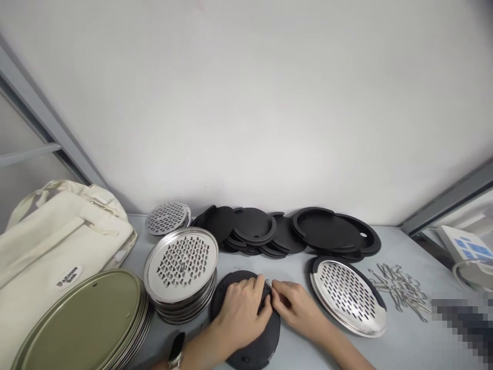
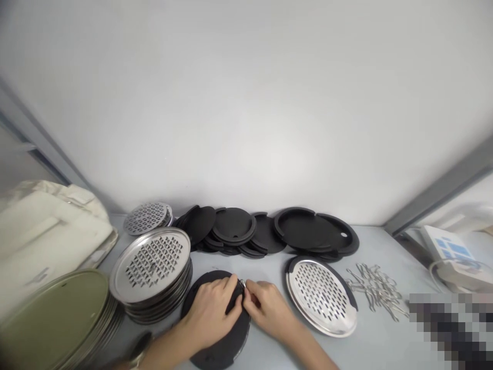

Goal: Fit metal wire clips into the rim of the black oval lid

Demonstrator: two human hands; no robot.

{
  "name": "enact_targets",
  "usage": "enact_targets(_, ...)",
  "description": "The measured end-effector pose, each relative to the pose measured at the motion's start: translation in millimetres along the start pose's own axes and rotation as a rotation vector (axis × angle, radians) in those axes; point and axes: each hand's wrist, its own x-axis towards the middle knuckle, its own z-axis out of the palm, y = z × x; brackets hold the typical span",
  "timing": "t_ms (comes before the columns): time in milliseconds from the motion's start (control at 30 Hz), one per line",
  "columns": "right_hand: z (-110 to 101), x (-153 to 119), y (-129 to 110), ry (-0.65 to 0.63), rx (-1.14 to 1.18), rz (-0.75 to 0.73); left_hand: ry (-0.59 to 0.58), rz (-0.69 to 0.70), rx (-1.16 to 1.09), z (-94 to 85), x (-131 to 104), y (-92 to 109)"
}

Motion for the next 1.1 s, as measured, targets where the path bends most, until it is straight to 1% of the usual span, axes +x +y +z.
enact_targets(167,-2.8,1.8,-2.6,-0.006,0.002,-0.001,-0.003,-0.013,-0.005,0.2,1.1,0.5)
enact_targets(367,-1.2,0.4,1.9,0.004,-0.022,-0.016,0.000,-0.014,0.004,0.9,-0.5,1.1)
enact_targets(633,-2.6,-0.1,-0.4,-0.020,-0.005,0.013,0.012,-0.019,0.002,2.8,2.0,-0.1)
enact_targets(867,-6.4,-0.7,-1.3,-0.024,-0.026,-0.007,0.003,-0.021,0.000,0.1,2.3,1.1)
enact_targets(1100,-6.4,-1.2,-1.1,-0.028,-0.002,-0.013,0.012,-0.017,-0.008,1.7,2.4,0.4)
